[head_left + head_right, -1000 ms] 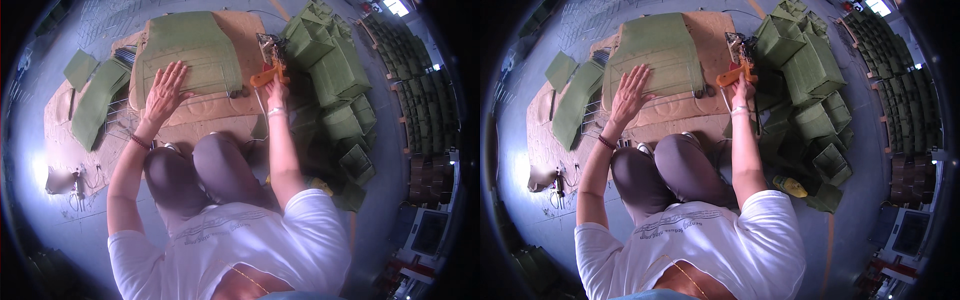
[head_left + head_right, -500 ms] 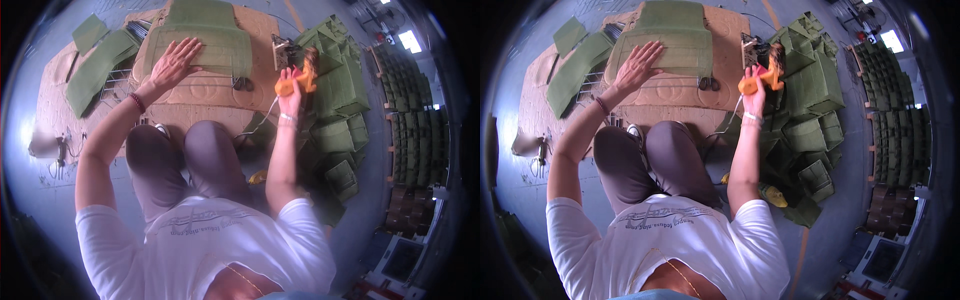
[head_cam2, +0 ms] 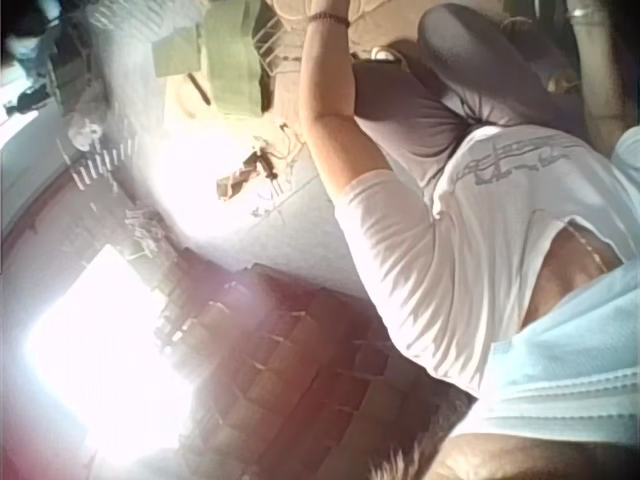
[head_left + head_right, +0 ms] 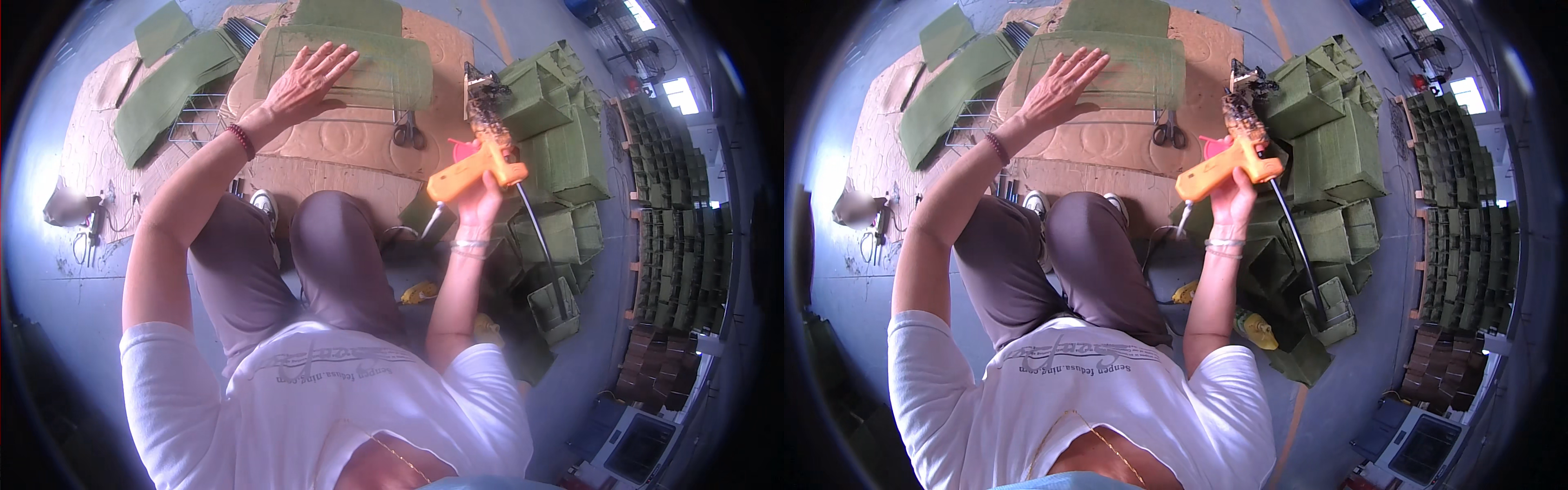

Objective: Attaching green mesh sheets to metal wire frames using a hot glue gun to assemble products.

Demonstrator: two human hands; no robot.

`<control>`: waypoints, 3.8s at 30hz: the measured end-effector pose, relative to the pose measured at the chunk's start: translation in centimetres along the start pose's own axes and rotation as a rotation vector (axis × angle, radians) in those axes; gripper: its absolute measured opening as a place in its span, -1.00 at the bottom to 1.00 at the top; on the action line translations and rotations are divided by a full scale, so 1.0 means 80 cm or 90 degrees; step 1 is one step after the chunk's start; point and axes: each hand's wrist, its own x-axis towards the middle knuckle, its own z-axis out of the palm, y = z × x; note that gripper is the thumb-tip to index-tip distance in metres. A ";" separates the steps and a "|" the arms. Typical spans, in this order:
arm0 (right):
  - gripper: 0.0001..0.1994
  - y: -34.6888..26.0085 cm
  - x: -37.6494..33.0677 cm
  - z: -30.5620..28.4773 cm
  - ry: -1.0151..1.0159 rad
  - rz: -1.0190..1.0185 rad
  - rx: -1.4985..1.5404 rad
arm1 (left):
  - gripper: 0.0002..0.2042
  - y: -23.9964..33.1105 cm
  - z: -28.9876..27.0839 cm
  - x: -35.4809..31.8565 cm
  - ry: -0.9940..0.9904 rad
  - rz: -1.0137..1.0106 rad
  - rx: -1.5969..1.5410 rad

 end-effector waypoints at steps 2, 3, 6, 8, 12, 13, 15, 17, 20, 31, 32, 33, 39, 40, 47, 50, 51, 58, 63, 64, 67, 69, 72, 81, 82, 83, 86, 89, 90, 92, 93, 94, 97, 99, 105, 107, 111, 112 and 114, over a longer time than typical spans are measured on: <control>-0.42 0.006 -0.010 0.001 -0.003 0.006 0.088 | -0.25 0.001 0.002 0.001 0.012 -0.005 -0.029; -0.43 0.008 -0.015 0.003 -0.007 0.012 0.177 | -0.25 0.000 0.003 0.000 0.012 -0.006 -0.028; -0.60 0.021 -0.030 0.004 0.040 0.084 0.370 | -0.31 -0.002 0.005 0.000 0.016 -0.005 -0.018; -0.67 0.025 -0.038 0.006 0.042 0.075 0.281 | -0.36 -0.001 0.007 -0.002 -0.015 -0.027 -0.005; -0.73 0.026 -0.030 0.038 -0.015 -0.026 -0.193 | -0.40 -0.013 0.014 0.003 -0.070 -0.059 -0.083; -0.67 0.032 -0.037 0.039 -0.059 0.023 -0.274 | -0.40 -0.016 0.016 0.001 -0.072 -0.062 -0.086; -0.68 0.057 -0.040 0.052 -0.154 0.043 -0.350 | -0.38 -0.024 0.014 0.007 -0.137 -0.085 -0.201; -0.74 0.077 -0.041 0.067 -0.168 0.064 -0.410 | -0.34 -0.031 0.013 0.016 -0.182 -0.093 -0.237; -0.79 0.110 -0.030 0.079 -0.149 0.012 -0.517 | -0.26 -0.037 0.017 0.024 -0.198 -0.121 -0.348; -0.84 0.132 -0.025 0.089 -0.107 0.034 -0.525 | -0.22 -0.040 0.014 0.019 -0.227 -0.130 -0.380; -0.84 0.134 -0.024 0.089 -0.113 0.025 -0.543 | -0.22 -0.041 0.014 0.020 -0.229 -0.132 -0.380; -0.84 0.136 -0.024 0.090 -0.118 0.016 -0.562 | -0.22 -0.042 0.014 0.020 -0.228 -0.133 -0.379; -0.85 0.141 -0.021 0.091 -0.094 0.006 -0.556 | -0.18 -0.049 0.002 0.026 -0.291 -0.147 -0.427; -0.85 0.141 -0.021 0.093 -0.095 0.015 -0.541 | -0.17 -0.051 -0.001 0.027 -0.311 -0.153 -0.434; -0.84 0.147 -0.020 0.096 -0.073 0.069 -0.471 | -0.09 -0.059 -0.005 0.035 -0.374 -0.162 -0.463; -0.83 0.150 -0.017 0.095 -0.070 0.084 -0.450 | -0.08 -0.059 -0.007 0.034 -0.356 -0.140 -0.489; -0.83 0.151 -0.017 0.097 -0.078 0.078 -0.458 | -0.08 -0.059 -0.008 0.034 -0.356 -0.142 -0.488; -0.80 0.161 -0.015 0.101 -0.090 0.089 -0.438 | -0.12 -0.063 -0.010 0.039 -0.412 -0.145 -0.484; -0.91 0.166 -0.017 0.108 -0.081 0.114 -0.460 | -0.13 -0.063 -0.015 0.046 -0.410 -0.187 -0.602; -0.91 0.168 -0.017 0.108 -0.085 0.116 -0.452 | -0.13 -0.063 -0.016 0.043 -0.409 -0.195 -0.626; -0.91 0.172 -0.020 0.117 -0.088 0.133 -0.442 | -0.14 -0.071 -0.019 0.038 -0.404 -0.231 -0.693; -0.90 0.172 -0.018 0.114 -0.095 0.116 -0.441 | -0.14 -0.065 -0.022 0.045 -0.404 -0.240 -0.744; -0.88 0.178 -0.016 0.112 -0.121 0.064 -0.463 | -0.15 -0.066 -0.024 0.040 -0.399 -0.262 -0.816; -0.81 0.184 -0.012 0.125 -0.121 0.153 -0.402 | -0.17 -0.070 -0.027 0.034 -0.375 -0.336 -1.030; -0.76 0.186 -0.012 0.125 -0.114 0.174 -0.383 | -0.17 -0.070 -0.027 0.035 -0.371 -0.344 -1.054; -0.76 0.188 -0.011 0.127 -0.115 0.174 -0.382 | -0.17 -0.069 -0.028 0.035 -0.368 -0.351 -1.078; -0.77 0.190 -0.011 0.135 -0.118 0.150 -0.386 | -0.18 -0.066 -0.030 0.034 -0.357 -0.374 -1.149; -0.77 0.189 -0.011 0.143 -0.103 0.172 -0.390 | -0.18 -0.066 -0.033 0.030 -0.345 -0.395 -1.221; -0.80 0.189 -0.010 0.145 -0.110 0.179 -0.387 | -0.19 -0.064 -0.034 0.026 -0.341 -0.401 -1.246; -0.82 0.191 -0.010 0.146 -0.117 0.187 -0.385 | -0.19 -0.063 -0.036 0.029 -0.331 -0.414 -1.296; -0.82 0.194 -0.010 0.145 -0.110 0.186 -0.372 | -0.19 -0.062 -0.037 0.026 -0.324 -0.420 -1.321; -0.81 0.196 -0.011 0.144 -0.104 0.185 -0.359 | -0.19 -0.062 -0.038 0.025 -0.318 -0.426 -1.347; -0.80 0.187 -0.011 0.140 -0.119 0.154 -0.375 | -0.20 -0.061 -0.042 0.026 -0.307 -0.451 -1.410; -0.79 0.184 -0.013 0.148 -0.106 0.175 -0.381 | -0.20 -0.061 -0.041 0.024 -0.293 -0.464 -1.462; -0.77 0.191 -0.010 0.145 -0.120 0.187 -0.364 | -0.22 -0.056 -0.044 0.022 -0.254 -0.500 -1.609; -0.77 0.193 -0.010 0.142 -0.107 0.190 -0.363 | -0.22 -0.055 -0.046 0.021 -0.241 -0.513 -1.657; -0.77 0.197 -0.011 0.132 -0.099 0.168 -0.353 | -0.23 -0.053 -0.050 0.016 -0.212 -0.539 -1.752; -0.77 0.196 -0.012 0.132 -0.098 0.172 -0.350 | -0.23 -0.053 -0.050 0.019 -0.203 -0.546 -1.776; -0.76 0.193 -0.013 0.131 -0.099 0.164 -0.348 | -0.23 -0.056 -0.051 0.017 -0.185 -0.557 -1.824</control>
